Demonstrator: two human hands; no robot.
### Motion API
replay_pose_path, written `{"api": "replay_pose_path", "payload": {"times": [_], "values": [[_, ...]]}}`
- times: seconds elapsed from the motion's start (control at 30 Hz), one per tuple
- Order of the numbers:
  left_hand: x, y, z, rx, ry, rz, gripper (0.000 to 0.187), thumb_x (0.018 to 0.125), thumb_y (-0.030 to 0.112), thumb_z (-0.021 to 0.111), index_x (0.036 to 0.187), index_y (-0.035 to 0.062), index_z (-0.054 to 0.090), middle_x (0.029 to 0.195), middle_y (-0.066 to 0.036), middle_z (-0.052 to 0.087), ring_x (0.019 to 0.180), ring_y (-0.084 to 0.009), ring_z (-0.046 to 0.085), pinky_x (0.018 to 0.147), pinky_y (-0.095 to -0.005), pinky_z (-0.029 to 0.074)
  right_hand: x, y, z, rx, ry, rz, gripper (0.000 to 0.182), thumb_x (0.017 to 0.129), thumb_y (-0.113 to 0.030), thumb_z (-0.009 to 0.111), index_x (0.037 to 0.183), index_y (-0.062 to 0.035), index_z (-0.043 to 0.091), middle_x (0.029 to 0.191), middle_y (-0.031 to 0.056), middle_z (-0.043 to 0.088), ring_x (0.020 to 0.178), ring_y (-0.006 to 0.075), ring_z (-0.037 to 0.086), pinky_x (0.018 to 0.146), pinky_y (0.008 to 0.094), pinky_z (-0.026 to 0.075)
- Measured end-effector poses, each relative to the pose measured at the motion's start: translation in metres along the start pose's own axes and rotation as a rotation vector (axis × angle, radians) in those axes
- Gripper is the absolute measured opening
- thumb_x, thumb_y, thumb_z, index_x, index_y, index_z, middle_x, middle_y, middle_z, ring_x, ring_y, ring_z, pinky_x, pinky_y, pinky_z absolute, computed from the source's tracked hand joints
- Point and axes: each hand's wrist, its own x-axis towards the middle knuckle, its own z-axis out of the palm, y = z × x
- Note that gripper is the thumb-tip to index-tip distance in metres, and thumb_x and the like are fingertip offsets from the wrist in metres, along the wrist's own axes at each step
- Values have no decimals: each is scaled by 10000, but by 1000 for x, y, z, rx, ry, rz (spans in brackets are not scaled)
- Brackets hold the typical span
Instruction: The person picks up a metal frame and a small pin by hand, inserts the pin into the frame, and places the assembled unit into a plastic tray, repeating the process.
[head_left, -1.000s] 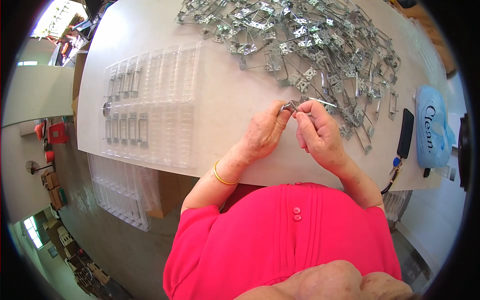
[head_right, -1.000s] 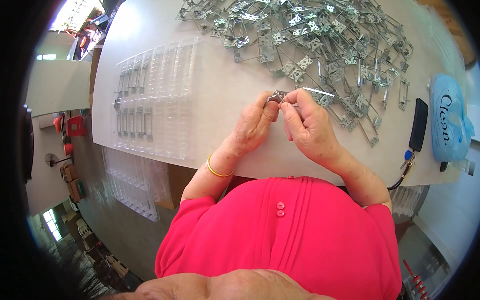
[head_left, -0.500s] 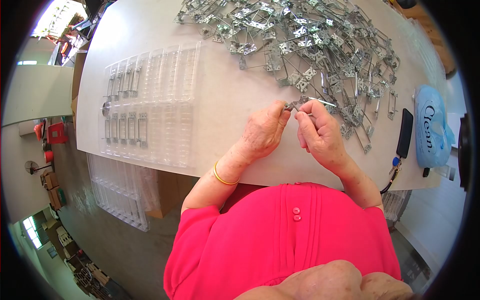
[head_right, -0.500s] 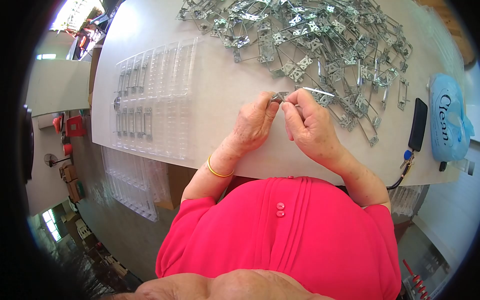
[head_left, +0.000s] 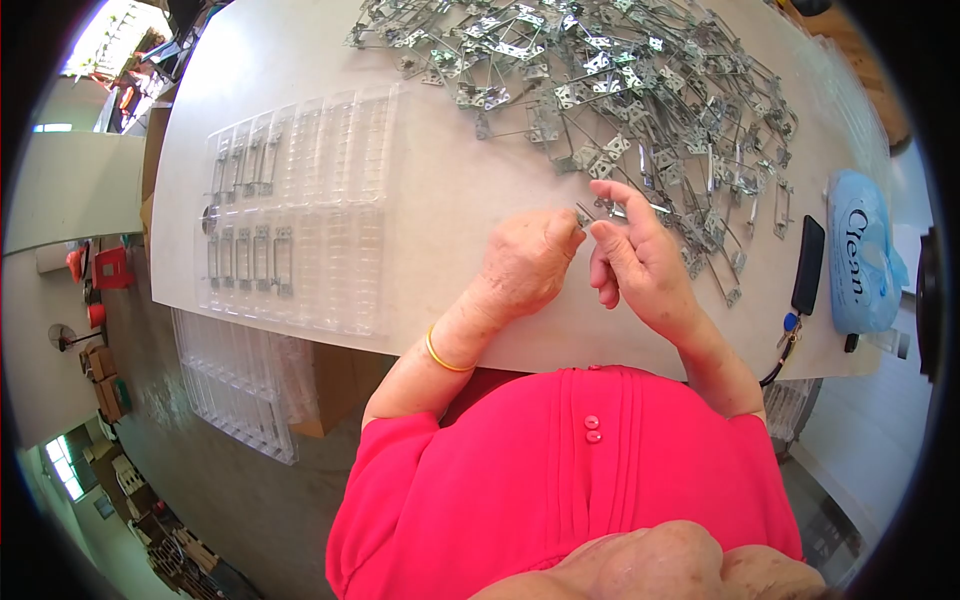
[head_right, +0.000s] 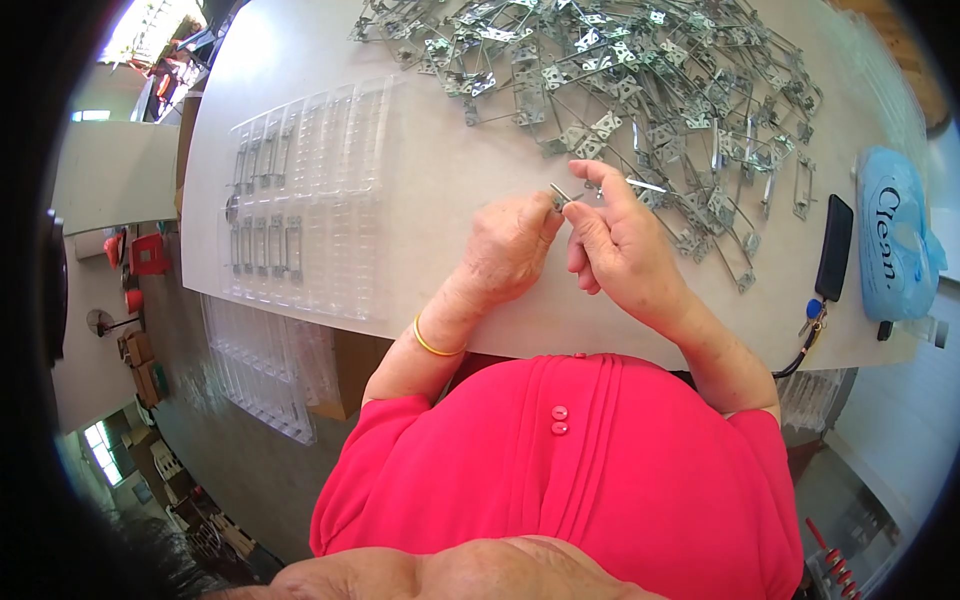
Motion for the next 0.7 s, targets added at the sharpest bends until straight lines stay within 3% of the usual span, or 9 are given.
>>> {"api": "replay_pose_path", "payload": {"times": [0.1, 0.17, 0.3, 0.47, 0.6, 0.67, 0.7], "values": [[-3, -1, 4, 18, -56, 69, 138, 906, 79, 652, 907, 56, 516, 737, -115, 610, 669, -341, 614, 611, -445, 472, 5, 5, -4, 82, -75, 84, 365, 1094, -223, 477, 1397, -21, 447, 646, 23, 585, 465, 86, 525, 438, 225, 423], [-5, -1, 7, 15, -92, 87, 133, 905, 88, 652, 893, 59, 523, 746, -108, 616, 677, -332, 617, 629, -439, 476, 9, 8, -11, 191, -181, 180, 312, 1094, -239, 475, 1319, -25, 504, 631, 23, 582, 432, 85, 507, 422, 223, 417], [-4, 4, 6, 65, -117, 84, 201, 871, 86, 712, 936, 63, 523, 746, -91, 602, 691, -329, 615, 627, -437, 475, 12, 1, -21, 105, -186, 232, 250, 1073, -256, 528, 1211, -48, 547, 618, 15, 586, 438, 76, 514, 406, 233, 405], [-4, 5, 3, 87, -169, 131, 219, 858, 120, 735, 918, 67, 531, 744, -93, 602, 691, -329, 613, 633, -437, 473, 16, 3, -32, -142, -165, 150, 212, 1050, -260, 575, 997, -56, 601, 606, -35, 547, 457, 41, 482, 409, 227, 355], [-1, 15, -3, -40, -282, 200, 182, 888, 145, 719, 918, 63, 559, 744, -106, 602, 696, -331, 611, 638, -422, 472, 24, 18, -38, -132, -5, 63, 212, 1041, -250, 603, 960, -55, 621, 672, -62, 555, 515, 15, 472, 437, 222, 347], [-4, 14, 0, -92, -289, 193, 166, 922, 161, 701, 928, 58, 572, 743, -115, 599, 691, -327, 605, 637, -410, 468, 29, 21, -41, 68, 121, -43, 185, 1042, -229, 612, 979, -56, 630, 742, -74, 569, 567, -6, 465, 459, 210, 340], [-5, 12, 1, -236, -256, 3, 163, 980, 202, 648, 967, 54, 581, 731, -104, 577, 676, -289, 591, 635, -394, 459, 30, 25, -41, 61, 167, -133, 167, 1052, -225, 599, 989, -78, 645, 777, -63, 594, 563, -6, 477, 452, 195, 343]]}}
